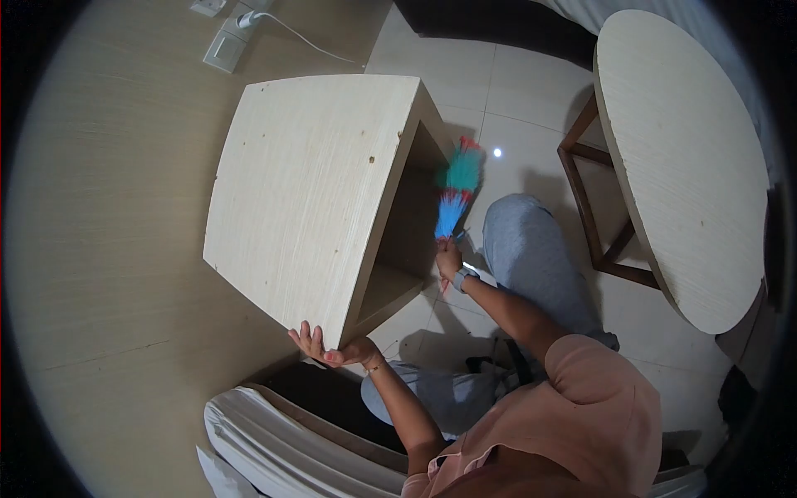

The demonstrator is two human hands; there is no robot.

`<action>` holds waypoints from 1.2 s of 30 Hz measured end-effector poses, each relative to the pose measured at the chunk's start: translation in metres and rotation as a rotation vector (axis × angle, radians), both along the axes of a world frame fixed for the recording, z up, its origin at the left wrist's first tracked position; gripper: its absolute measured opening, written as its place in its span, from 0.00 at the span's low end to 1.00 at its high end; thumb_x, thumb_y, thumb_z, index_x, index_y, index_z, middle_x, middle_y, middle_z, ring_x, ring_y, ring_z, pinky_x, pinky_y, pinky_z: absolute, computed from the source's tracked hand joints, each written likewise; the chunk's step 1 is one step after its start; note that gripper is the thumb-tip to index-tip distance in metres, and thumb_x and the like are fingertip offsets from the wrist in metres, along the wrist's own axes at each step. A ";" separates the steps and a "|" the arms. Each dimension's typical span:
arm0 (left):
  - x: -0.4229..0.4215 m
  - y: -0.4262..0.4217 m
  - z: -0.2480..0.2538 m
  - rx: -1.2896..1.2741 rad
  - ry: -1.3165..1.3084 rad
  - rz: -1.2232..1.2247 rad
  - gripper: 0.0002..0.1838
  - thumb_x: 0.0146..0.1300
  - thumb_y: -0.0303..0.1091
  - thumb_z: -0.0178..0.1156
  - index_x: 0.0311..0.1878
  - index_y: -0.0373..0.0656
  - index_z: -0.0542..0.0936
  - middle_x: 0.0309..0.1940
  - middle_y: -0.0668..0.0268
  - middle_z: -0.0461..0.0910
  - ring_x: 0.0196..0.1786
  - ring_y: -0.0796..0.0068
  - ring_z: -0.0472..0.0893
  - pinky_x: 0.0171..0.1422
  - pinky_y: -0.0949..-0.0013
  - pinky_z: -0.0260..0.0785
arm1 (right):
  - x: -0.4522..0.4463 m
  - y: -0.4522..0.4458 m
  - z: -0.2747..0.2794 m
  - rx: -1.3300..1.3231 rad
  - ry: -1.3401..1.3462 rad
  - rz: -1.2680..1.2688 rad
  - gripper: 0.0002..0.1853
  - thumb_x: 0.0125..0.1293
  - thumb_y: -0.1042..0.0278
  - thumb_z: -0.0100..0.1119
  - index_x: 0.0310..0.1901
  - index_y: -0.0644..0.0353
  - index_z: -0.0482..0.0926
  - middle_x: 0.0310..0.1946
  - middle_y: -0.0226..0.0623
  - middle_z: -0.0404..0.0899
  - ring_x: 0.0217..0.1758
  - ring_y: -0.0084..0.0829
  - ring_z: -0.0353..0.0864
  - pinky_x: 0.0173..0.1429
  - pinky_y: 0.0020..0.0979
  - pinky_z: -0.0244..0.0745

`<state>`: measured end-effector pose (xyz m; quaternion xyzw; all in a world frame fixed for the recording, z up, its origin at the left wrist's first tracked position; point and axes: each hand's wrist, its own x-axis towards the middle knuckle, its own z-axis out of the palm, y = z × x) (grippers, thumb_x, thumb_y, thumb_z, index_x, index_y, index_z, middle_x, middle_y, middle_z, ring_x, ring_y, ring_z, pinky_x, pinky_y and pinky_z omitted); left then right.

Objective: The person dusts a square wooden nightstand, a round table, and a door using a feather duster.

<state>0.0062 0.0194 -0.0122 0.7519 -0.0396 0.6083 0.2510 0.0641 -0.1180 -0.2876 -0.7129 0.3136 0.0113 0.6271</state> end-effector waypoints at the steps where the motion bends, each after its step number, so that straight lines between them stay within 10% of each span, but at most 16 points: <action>1: 0.001 -0.003 0.001 -0.009 -0.002 -0.020 0.26 0.63 0.48 0.31 0.38 0.40 0.77 0.43 0.51 0.74 0.55 0.50 0.67 0.64 0.44 0.50 | -0.001 0.002 -0.009 0.010 -0.031 -0.007 0.22 0.65 0.47 0.34 0.32 0.59 0.68 0.10 0.34 0.62 0.06 0.29 0.61 0.11 0.33 0.57; 6: 0.000 -0.006 0.003 -0.029 0.014 -0.028 0.26 0.64 0.48 0.31 0.37 0.40 0.76 0.43 0.52 0.74 0.57 0.49 0.65 0.64 0.44 0.48 | 0.003 -0.019 0.075 0.172 -0.028 0.036 0.19 0.66 0.54 0.36 0.39 0.64 0.67 0.31 0.55 0.74 0.36 0.55 0.73 0.36 0.42 0.66; 13: -0.002 -0.013 0.001 -0.104 0.067 0.033 0.25 0.64 0.48 0.30 0.36 0.40 0.75 0.44 0.54 0.73 0.59 0.48 0.61 0.65 0.43 0.45 | 0.010 -0.039 0.141 -0.060 -0.532 0.440 0.12 0.65 0.61 0.42 0.38 0.62 0.68 0.18 0.43 0.71 0.20 0.42 0.71 0.25 0.36 0.64; 18: -0.005 -0.017 0.004 -0.138 0.122 0.081 0.26 0.65 0.50 0.29 0.36 0.39 0.72 0.44 0.52 0.72 0.60 0.50 0.61 0.66 0.45 0.46 | 0.013 -0.038 0.100 -0.292 -0.736 0.656 0.13 0.62 0.67 0.45 0.44 0.67 0.66 0.28 0.54 0.72 0.33 0.53 0.72 0.36 0.42 0.67; 21: -0.005 -0.019 0.006 -0.142 0.122 0.063 0.26 0.65 0.50 0.28 0.36 0.39 0.72 0.44 0.53 0.72 0.60 0.51 0.61 0.66 0.45 0.44 | 0.010 -0.041 0.125 -0.137 -0.267 0.686 0.16 0.54 0.74 0.49 0.45 0.65 0.65 0.31 0.56 0.72 0.33 0.53 0.72 0.34 0.46 0.66; 25: -0.006 -0.014 0.003 -0.052 0.123 0.044 0.25 0.65 0.51 0.30 0.37 0.41 0.71 0.45 0.55 0.71 0.59 0.51 0.62 0.67 0.44 0.43 | 0.002 -0.038 0.116 -0.457 -0.856 0.803 0.15 0.57 0.76 0.47 0.47 0.65 0.64 0.34 0.56 0.71 0.37 0.51 0.72 0.38 0.43 0.67; 26: -0.007 -0.006 -0.001 0.033 0.133 0.048 0.24 0.65 0.50 0.30 0.37 0.41 0.71 0.45 0.55 0.71 0.59 0.52 0.62 0.67 0.44 0.44 | -0.001 -0.038 0.121 -0.452 -0.520 0.918 0.15 0.56 0.77 0.46 0.47 0.64 0.66 0.38 0.53 0.71 0.41 0.50 0.71 0.43 0.41 0.68; 30: -0.007 -0.013 0.003 -0.079 0.157 0.037 0.25 0.65 0.50 0.31 0.37 0.39 0.71 0.45 0.56 0.72 0.60 0.50 0.60 0.66 0.45 0.43 | -0.015 -0.021 0.094 -0.179 -0.622 0.853 0.16 0.53 0.77 0.43 0.46 0.63 0.69 0.35 0.53 0.73 0.44 0.49 0.71 0.49 0.41 0.66; 36: -0.015 -0.016 0.006 -0.062 0.271 0.072 0.29 0.64 0.54 0.28 0.39 0.40 0.72 0.45 0.55 0.72 0.61 0.50 0.60 0.67 0.46 0.41 | -0.035 -0.023 0.101 -0.457 -0.649 0.946 0.15 0.51 0.79 0.45 0.43 0.65 0.70 0.36 0.53 0.72 0.40 0.50 0.70 0.47 0.44 0.66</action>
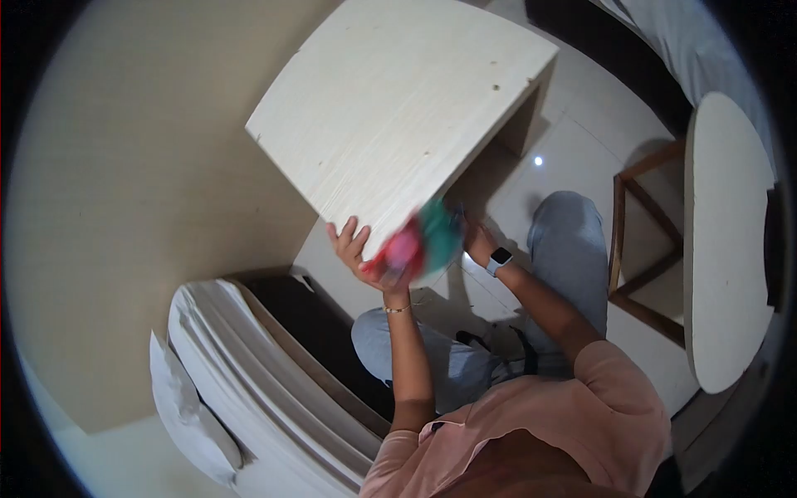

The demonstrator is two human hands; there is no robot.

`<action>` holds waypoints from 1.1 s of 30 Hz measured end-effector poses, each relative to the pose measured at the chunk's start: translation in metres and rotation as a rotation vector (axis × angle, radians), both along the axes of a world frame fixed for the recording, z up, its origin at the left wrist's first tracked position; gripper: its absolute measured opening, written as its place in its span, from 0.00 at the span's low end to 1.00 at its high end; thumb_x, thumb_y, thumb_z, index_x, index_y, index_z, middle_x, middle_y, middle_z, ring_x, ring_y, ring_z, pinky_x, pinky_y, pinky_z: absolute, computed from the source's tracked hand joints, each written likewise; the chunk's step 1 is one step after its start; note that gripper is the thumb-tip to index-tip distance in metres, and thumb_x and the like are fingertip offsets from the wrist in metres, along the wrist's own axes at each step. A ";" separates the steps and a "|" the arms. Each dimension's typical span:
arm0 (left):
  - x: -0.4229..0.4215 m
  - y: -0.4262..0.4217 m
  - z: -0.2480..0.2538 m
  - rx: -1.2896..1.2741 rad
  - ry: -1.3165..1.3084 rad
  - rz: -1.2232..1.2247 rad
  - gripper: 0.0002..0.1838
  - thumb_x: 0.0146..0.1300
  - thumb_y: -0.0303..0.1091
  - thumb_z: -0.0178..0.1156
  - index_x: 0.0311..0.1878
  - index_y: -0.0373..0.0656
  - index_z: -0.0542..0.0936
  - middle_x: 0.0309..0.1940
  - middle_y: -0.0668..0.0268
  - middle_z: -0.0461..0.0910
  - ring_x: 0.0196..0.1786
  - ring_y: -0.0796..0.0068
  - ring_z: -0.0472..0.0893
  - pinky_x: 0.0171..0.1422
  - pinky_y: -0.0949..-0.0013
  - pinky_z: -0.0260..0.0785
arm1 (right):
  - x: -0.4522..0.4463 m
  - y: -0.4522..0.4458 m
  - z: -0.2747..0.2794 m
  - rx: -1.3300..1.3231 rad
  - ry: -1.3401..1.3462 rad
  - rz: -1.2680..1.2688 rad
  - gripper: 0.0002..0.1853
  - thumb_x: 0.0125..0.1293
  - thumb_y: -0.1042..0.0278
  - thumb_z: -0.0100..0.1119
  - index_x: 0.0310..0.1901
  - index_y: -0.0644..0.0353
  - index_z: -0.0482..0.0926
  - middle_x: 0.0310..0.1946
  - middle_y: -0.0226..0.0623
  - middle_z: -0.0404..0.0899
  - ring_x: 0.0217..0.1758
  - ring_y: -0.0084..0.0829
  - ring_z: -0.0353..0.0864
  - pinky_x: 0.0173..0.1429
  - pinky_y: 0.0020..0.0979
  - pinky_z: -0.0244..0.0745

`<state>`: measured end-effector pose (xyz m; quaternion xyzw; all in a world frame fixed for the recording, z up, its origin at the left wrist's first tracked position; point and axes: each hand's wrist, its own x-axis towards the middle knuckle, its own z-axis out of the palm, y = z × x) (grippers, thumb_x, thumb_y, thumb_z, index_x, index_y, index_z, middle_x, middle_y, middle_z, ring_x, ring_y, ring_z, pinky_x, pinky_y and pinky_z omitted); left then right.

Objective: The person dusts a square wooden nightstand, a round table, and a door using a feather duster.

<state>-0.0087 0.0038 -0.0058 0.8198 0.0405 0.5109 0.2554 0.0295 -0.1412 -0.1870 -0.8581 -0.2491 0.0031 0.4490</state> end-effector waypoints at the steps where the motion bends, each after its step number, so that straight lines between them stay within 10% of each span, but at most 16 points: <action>1: -0.003 0.002 0.001 -0.059 0.014 -0.044 0.29 0.64 0.54 0.28 0.40 0.40 0.72 0.46 0.55 0.72 0.61 0.51 0.60 0.67 0.46 0.41 | 0.001 -0.001 0.010 -0.022 -0.026 -0.033 0.15 0.50 0.79 0.45 0.42 0.65 0.71 0.36 0.53 0.72 0.39 0.51 0.71 0.46 0.45 0.66; 6: -0.006 -0.010 0.013 -0.252 0.000 -0.092 0.33 0.63 0.57 0.25 0.43 0.38 0.73 0.48 0.54 0.71 0.62 0.52 0.59 0.68 0.49 0.40 | 0.006 0.003 0.020 -0.220 0.255 0.142 0.14 0.58 0.78 0.40 0.47 0.69 0.66 0.43 0.56 0.68 0.47 0.54 0.67 0.52 0.41 0.63; 9: -0.011 -0.010 0.004 -0.425 -0.080 -0.169 0.35 0.62 0.59 0.27 0.51 0.36 0.67 0.53 0.52 0.68 0.62 0.55 0.59 0.67 0.52 0.44 | 0.020 -0.007 -0.018 0.078 -0.055 0.173 0.12 0.57 0.77 0.43 0.44 0.68 0.67 0.42 0.54 0.69 0.44 0.53 0.66 0.50 0.43 0.63; 12: -0.011 -0.007 -0.010 -0.660 -0.234 -0.281 0.36 0.62 0.59 0.31 0.59 0.35 0.59 0.56 0.53 0.65 0.61 0.60 0.62 0.63 0.57 0.54 | 0.046 -0.024 0.014 -0.234 -0.122 0.122 0.14 0.52 0.77 0.46 0.43 0.64 0.69 0.38 0.51 0.69 0.42 0.49 0.67 0.49 0.44 0.63; 16: -0.038 0.014 -0.027 -0.749 0.033 -0.214 0.33 0.64 0.56 0.32 0.57 0.34 0.62 0.54 0.53 0.67 0.53 0.63 0.70 0.55 0.62 0.61 | 0.075 -0.041 0.003 -0.134 -0.725 0.091 0.12 0.51 0.76 0.46 0.39 0.61 0.71 0.33 0.48 0.69 0.39 0.46 0.67 0.45 0.44 0.62; 24: -0.051 0.065 -0.098 -0.646 0.677 -0.017 0.15 0.66 0.36 0.42 0.43 0.35 0.75 0.39 0.56 0.74 0.34 0.70 0.78 0.32 0.73 0.72 | 0.113 -0.068 0.019 -0.599 -0.507 0.230 0.08 0.51 0.74 0.45 0.35 0.60 0.70 0.29 0.41 0.69 0.36 0.41 0.66 0.43 0.40 0.59; 33: -0.059 0.077 -0.133 -0.623 0.925 -0.017 0.10 0.59 0.30 0.49 0.42 0.40 0.76 0.37 0.56 0.75 0.27 0.66 0.76 0.37 0.68 0.69 | 0.109 -0.055 -0.011 -0.996 -0.546 0.272 0.12 0.56 0.65 0.43 0.39 0.56 0.72 0.34 0.38 0.72 0.40 0.36 0.68 0.41 0.40 0.60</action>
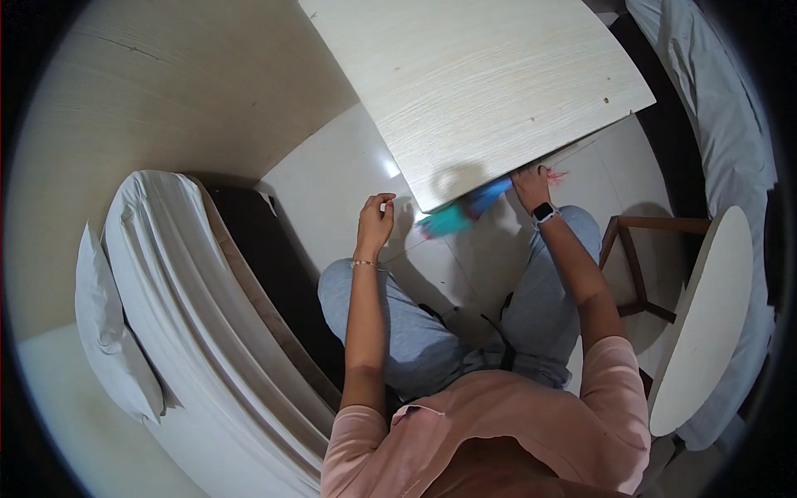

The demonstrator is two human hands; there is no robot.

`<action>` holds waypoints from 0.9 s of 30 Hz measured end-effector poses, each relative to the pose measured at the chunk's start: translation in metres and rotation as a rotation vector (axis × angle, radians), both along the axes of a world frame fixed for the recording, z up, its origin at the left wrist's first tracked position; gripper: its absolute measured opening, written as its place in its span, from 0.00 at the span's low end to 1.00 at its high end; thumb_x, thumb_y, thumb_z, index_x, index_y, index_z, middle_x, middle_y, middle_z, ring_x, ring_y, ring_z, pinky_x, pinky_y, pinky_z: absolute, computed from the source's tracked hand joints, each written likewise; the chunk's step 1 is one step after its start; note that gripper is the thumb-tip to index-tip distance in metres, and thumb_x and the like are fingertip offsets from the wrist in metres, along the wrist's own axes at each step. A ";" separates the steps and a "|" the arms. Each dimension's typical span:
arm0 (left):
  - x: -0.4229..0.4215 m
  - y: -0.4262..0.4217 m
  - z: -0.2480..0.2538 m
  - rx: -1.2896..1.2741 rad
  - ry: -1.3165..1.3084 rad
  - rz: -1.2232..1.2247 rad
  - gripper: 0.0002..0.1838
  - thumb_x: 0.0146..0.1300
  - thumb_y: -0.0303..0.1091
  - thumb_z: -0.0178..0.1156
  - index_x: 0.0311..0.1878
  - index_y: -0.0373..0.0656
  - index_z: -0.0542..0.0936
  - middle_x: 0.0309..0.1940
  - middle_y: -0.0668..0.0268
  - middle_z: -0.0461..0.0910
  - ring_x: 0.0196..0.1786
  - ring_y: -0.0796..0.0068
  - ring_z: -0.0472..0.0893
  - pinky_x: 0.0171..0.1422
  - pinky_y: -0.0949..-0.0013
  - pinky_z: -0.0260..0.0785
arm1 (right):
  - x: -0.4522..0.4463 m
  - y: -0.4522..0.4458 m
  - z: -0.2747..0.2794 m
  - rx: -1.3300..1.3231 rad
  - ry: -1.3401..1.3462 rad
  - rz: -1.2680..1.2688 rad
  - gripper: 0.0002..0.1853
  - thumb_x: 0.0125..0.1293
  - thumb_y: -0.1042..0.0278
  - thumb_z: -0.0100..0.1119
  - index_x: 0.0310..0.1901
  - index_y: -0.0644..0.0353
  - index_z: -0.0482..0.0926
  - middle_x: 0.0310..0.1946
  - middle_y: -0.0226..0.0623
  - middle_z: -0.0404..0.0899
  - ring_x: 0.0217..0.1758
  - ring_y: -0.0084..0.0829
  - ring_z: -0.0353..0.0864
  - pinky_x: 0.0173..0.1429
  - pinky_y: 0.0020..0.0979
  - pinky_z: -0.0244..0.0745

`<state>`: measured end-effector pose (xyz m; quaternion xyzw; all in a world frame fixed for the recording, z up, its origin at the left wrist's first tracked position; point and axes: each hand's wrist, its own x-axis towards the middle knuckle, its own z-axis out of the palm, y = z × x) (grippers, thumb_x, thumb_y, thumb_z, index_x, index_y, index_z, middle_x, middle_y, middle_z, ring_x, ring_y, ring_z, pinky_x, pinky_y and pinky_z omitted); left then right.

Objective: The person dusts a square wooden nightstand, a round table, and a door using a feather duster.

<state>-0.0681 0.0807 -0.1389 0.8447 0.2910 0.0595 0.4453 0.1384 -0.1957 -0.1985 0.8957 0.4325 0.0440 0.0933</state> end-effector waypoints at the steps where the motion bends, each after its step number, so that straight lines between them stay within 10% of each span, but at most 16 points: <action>1: 0.000 0.001 -0.002 -0.015 0.002 -0.010 0.10 0.59 0.30 0.49 0.42 0.40 0.76 0.37 0.55 0.75 0.27 0.65 0.76 0.37 0.68 0.68 | 0.004 0.000 -0.001 0.034 0.007 0.001 0.11 0.56 0.65 0.43 0.39 0.56 0.73 0.34 0.38 0.72 0.40 0.36 0.68 0.41 0.40 0.60; 17: -0.014 0.002 -0.001 -0.001 0.333 -0.177 0.18 0.59 0.38 0.48 0.48 0.36 0.72 0.41 0.50 0.76 0.39 0.57 0.77 0.46 0.64 0.67 | 0.006 0.000 -0.031 -0.129 -0.043 -0.092 0.10 0.57 0.63 0.44 0.36 0.49 0.76 0.33 0.33 0.76 0.41 0.34 0.71 0.42 0.41 0.61; 27: -0.018 0.003 -0.010 -0.033 0.343 -0.183 0.15 0.59 0.38 0.48 0.47 0.43 0.74 0.42 0.51 0.75 0.43 0.58 0.76 0.48 0.63 0.67 | 0.000 -0.001 -0.018 -0.170 0.372 -0.203 0.23 0.53 0.60 0.51 0.53 0.49 0.64 0.37 0.38 0.77 0.44 0.38 0.74 0.45 0.47 0.62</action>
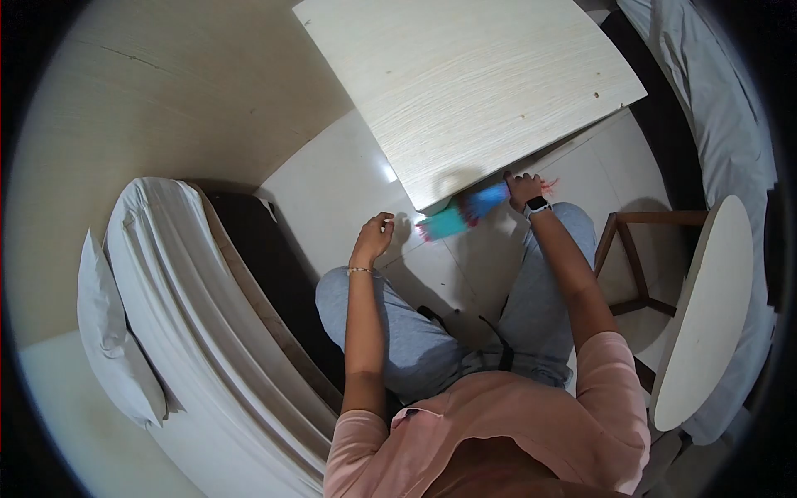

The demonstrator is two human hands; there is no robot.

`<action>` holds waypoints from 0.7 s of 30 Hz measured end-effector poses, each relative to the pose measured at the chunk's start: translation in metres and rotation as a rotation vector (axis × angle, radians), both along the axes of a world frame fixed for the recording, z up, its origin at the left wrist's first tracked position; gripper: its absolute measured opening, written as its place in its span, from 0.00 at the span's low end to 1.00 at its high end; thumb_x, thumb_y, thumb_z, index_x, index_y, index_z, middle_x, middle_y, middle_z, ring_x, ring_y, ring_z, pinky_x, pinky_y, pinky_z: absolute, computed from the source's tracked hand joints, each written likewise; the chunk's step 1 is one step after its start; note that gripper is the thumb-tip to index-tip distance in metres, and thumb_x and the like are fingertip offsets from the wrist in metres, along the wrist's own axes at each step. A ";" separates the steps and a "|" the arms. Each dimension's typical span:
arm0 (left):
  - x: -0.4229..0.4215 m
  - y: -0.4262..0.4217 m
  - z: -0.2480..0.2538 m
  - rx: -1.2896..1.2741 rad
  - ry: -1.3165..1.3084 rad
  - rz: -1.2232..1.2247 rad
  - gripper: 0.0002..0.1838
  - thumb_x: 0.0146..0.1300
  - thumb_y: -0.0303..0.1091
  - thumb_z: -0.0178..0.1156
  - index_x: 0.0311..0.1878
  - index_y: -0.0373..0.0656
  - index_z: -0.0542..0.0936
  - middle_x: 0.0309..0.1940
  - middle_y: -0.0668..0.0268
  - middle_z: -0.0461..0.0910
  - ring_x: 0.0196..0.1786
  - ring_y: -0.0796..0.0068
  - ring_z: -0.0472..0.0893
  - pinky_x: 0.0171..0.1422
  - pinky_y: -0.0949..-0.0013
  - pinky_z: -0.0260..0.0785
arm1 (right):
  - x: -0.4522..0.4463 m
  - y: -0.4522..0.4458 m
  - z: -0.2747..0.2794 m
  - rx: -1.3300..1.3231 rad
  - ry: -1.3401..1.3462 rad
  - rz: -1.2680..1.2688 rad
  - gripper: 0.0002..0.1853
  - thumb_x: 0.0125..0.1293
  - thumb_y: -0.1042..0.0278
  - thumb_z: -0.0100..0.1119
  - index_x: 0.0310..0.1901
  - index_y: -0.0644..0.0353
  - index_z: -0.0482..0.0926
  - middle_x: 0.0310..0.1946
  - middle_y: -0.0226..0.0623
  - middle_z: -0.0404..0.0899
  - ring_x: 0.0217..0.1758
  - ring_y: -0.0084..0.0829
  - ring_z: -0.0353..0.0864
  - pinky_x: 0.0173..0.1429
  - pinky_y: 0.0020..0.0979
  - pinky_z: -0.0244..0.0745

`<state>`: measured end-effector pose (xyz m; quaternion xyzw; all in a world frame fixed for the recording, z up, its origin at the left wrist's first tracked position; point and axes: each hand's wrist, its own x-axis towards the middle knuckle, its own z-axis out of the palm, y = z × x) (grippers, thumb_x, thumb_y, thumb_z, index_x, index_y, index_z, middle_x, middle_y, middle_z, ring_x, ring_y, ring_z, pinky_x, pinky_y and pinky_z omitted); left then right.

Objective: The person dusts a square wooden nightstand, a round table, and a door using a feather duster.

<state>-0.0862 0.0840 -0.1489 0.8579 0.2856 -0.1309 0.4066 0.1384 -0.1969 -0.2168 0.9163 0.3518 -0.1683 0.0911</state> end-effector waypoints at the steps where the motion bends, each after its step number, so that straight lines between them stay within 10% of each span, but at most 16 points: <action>1: 0.000 0.000 -0.001 0.002 -0.004 -0.001 0.15 0.59 0.38 0.48 0.47 0.43 0.74 0.42 0.52 0.75 0.43 0.58 0.76 0.49 0.62 0.67 | -0.001 0.001 0.003 0.014 0.084 -0.007 0.24 0.52 0.57 0.52 0.53 0.47 0.64 0.38 0.37 0.77 0.45 0.39 0.73 0.46 0.48 0.61; 5: 0.003 -0.002 0.002 0.012 0.018 -0.011 0.15 0.59 0.38 0.48 0.47 0.43 0.74 0.42 0.51 0.75 0.43 0.58 0.76 0.49 0.62 0.67 | -0.003 0.005 0.018 0.107 0.333 -0.070 0.29 0.51 0.44 0.53 0.54 0.44 0.65 0.45 0.36 0.75 0.54 0.40 0.69 0.51 0.50 0.57; 21: 0.009 -0.008 0.010 0.022 0.027 -0.027 0.15 0.59 0.37 0.49 0.47 0.42 0.74 0.40 0.51 0.76 0.41 0.58 0.76 0.47 0.63 0.67 | 0.003 0.003 0.023 0.207 -0.041 -0.115 0.19 0.46 0.46 0.59 0.40 0.42 0.78 0.31 0.31 0.79 0.45 0.35 0.73 0.45 0.45 0.58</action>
